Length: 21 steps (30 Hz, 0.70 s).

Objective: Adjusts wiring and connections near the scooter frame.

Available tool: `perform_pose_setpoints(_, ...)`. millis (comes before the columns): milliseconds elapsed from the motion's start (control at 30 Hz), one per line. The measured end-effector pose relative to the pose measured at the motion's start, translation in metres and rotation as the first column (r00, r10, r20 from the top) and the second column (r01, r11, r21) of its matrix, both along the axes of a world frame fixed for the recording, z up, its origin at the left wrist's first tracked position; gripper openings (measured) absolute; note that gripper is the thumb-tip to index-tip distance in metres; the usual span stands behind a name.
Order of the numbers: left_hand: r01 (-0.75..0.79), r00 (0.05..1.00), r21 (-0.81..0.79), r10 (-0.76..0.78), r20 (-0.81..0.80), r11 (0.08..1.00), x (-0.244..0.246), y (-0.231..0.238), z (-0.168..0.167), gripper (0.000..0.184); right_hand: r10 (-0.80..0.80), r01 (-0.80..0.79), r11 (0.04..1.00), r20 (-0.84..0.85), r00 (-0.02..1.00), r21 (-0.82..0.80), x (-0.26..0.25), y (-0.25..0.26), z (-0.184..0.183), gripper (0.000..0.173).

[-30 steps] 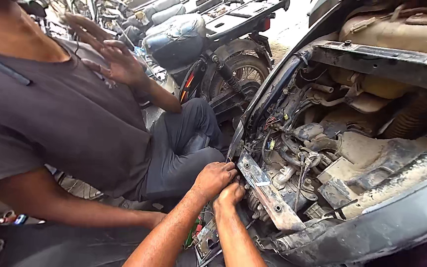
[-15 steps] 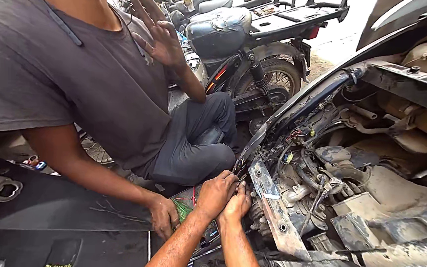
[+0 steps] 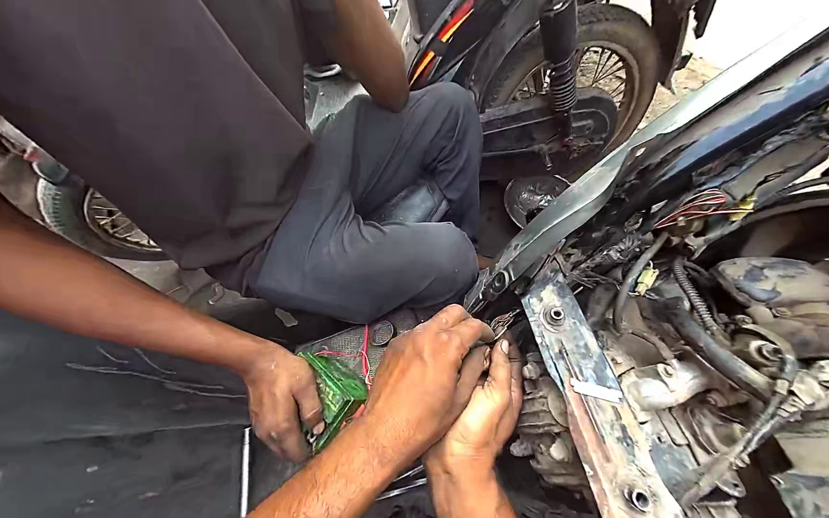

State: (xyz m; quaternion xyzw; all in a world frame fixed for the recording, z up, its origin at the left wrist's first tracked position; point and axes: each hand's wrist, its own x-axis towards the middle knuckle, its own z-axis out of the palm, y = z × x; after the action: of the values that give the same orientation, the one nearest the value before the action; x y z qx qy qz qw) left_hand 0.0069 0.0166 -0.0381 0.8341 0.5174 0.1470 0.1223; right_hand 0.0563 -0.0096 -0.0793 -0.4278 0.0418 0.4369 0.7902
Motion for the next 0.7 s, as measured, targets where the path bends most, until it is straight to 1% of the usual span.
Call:
perform_pose_setpoints(67, -0.007, 1.0, -0.024, 0.008, 0.028, 1.0, -0.004, 0.002, -0.001, 0.018, 0.007, -0.008, 0.999, 0.029, 1.0, 0.032, -0.003, -0.001, -0.001, 0.026)
perform_pose_setpoints(133, -0.057, 0.991, -0.066, 0.065, 0.12, 0.996, -0.004, 0.005, -0.007, 0.017, 0.016, -0.021, 0.998, 0.097, 0.995, 0.051, -0.006, -0.002, -0.002, 0.026)
perform_pose_setpoints(233, -0.092, 0.957, -0.131, 0.124, 0.262, 0.987, -0.009, 0.012, -0.012, 0.015, 0.09, -0.098, 0.995, 0.206, 0.974, 0.029, -0.014, -0.009, -0.005, 0.036)
perform_pose_setpoints(300, -0.09, 0.939, -0.177, 0.142, 0.313, 0.98, -0.01, 0.016, -0.011, 0.015, 0.177, -0.177, 0.984, 0.223, 0.959, -0.021, -0.017, -0.025, 0.001, 0.04)
perform_pose_setpoints(367, -0.091, 0.934, -0.186, 0.149, 0.326, 0.978, -0.008, 0.016, -0.007, 0.014, 0.288, -0.286, 0.957, 0.252, 0.924, -0.047, -0.016, -0.053, 0.015, 0.042)
perform_pose_setpoints(433, -0.095, 0.943, -0.187, 0.148, 0.298, 0.978, -0.009, 0.021, -0.006, 0.014, 0.428, -0.433, 0.899, 0.338, 0.838, -0.065, -0.002, -0.087, 0.032, 0.043)
perform_pose_setpoints(500, -0.071, 0.952, -0.183, 0.121, 0.282, 0.981, -0.009, 0.028, -0.007, 0.015, 0.553, -0.568, 0.813, 0.471, 0.687, -0.127, 0.03, -0.117, 0.058, 0.036)
perform_pose_setpoints(533, -0.061, 0.951, -0.186, 0.114, 0.289, 0.981, -0.01, 0.031, -0.007, 0.015, 0.598, -0.618, 0.766, 0.547, 0.586, -0.176, 0.05, -0.127, 0.077, 0.031)
perform_pose_setpoints(567, -0.062, 0.946, -0.199, 0.121, 0.301, 0.978, -0.01, 0.033, -0.007, 0.015, 0.631, -0.661, 0.713, 0.624, 0.461, -0.233, 0.074, -0.133, 0.097, 0.028)
perform_pose_setpoints(600, -0.066, 0.94, -0.22, 0.134, 0.313, 0.973, -0.009, 0.034, -0.005, 0.015, 0.649, -0.694, 0.651, 0.699, 0.301, -0.306, 0.102, -0.135, 0.119, 0.026)
perform_pose_setpoints(633, -0.068, 0.933, -0.25, 0.15, 0.327, 0.966, -0.007, 0.035, -0.001, 0.015, 0.643, -0.711, 0.58, 0.76, 0.1, -0.397, 0.134, -0.132, 0.138, 0.025)
perform_pose_setpoints(667, -0.066, 0.924, -0.287, 0.168, 0.345, 0.956, -0.005, 0.033, 0.004, 0.015, 0.595, -0.702, 0.522, 0.796, -0.107, -0.485, 0.166, -0.127, 0.151, 0.023)
perform_pose_setpoints(700, -0.057, 0.914, -0.339, 0.186, 0.36, 0.939, -0.002, 0.028, 0.014, 0.016, 0.482, -0.663, 0.525, 0.829, -0.285, -0.533, 0.2, -0.118, 0.153, 0.021)
